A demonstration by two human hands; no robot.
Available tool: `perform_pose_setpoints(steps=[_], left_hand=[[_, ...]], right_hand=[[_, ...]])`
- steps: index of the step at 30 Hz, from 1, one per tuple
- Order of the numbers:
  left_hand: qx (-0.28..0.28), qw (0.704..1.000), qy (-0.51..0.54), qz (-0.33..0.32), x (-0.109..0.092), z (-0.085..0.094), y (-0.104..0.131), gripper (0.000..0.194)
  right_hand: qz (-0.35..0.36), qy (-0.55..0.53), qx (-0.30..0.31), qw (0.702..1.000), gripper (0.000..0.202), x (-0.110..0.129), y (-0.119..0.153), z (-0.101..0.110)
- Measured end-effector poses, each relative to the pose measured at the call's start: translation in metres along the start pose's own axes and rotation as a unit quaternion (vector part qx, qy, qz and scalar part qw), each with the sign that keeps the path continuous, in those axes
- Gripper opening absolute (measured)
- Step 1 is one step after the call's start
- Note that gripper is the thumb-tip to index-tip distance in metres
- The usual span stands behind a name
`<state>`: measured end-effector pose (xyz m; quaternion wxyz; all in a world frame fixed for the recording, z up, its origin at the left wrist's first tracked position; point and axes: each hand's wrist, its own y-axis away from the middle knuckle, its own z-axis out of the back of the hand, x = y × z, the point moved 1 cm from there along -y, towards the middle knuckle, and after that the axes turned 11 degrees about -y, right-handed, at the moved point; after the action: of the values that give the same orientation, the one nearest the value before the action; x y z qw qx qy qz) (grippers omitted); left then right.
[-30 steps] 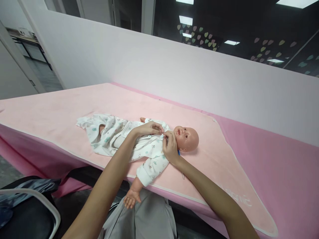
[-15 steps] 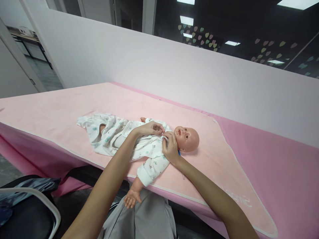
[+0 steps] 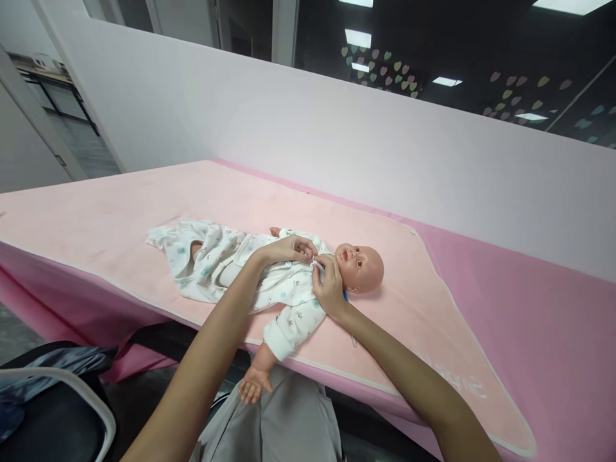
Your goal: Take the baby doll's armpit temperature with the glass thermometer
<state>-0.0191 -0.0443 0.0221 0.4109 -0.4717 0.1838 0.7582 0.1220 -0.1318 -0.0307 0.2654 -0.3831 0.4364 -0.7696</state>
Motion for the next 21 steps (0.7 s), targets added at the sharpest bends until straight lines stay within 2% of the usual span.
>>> perform_pose_setpoints(steps=[2,4,6,7,10,13,15,17,21], left_hand=[[-0.017,1.000,-0.002,0.003,-0.001,-0.001,0.002,0.038],[-0.090,0.996,-0.024,0.012,-0.006,0.000,0.012,0.039],[-0.181,0.981,-0.066,0.009,-0.016,0.002,0.029,0.037],[-0.207,0.974,-0.088,0.000,-0.020,0.003,0.040,0.035],[-0.185,0.972,-0.142,-0.005,-0.028,0.002,0.069,0.031],[-0.155,0.976,-0.151,-0.027,-0.021,-0.004,0.083,0.040],[-0.167,0.975,-0.144,-0.043,-0.014,-0.010,0.084,0.045],[-0.194,0.970,-0.140,-0.047,-0.008,-0.016,0.083,0.041],[-0.232,0.956,-0.172,-0.056,-0.005,-0.021,0.082,0.027]], right_hand=[[0.004,0.003,-0.003,1.000,0.021,0.000,0.000,0.001],[0.021,0.007,0.000,1.000,0.023,0.002,-0.001,0.003],[0.066,0.007,0.018,0.998,0.026,0.008,-0.006,0.005],[0.097,0.006,0.036,0.995,0.026,0.012,-0.009,0.005],[0.154,0.005,0.096,0.983,0.027,0.024,-0.021,0.002],[0.105,0.007,0.127,0.986,0.026,0.028,-0.030,-0.007],[0.055,0.006,0.136,0.989,0.024,0.027,-0.032,-0.012],[0.030,0.001,0.141,0.990,0.022,0.025,-0.030,-0.015],[0.046,-0.018,0.142,0.989,0.022,0.023,-0.024,-0.016]])
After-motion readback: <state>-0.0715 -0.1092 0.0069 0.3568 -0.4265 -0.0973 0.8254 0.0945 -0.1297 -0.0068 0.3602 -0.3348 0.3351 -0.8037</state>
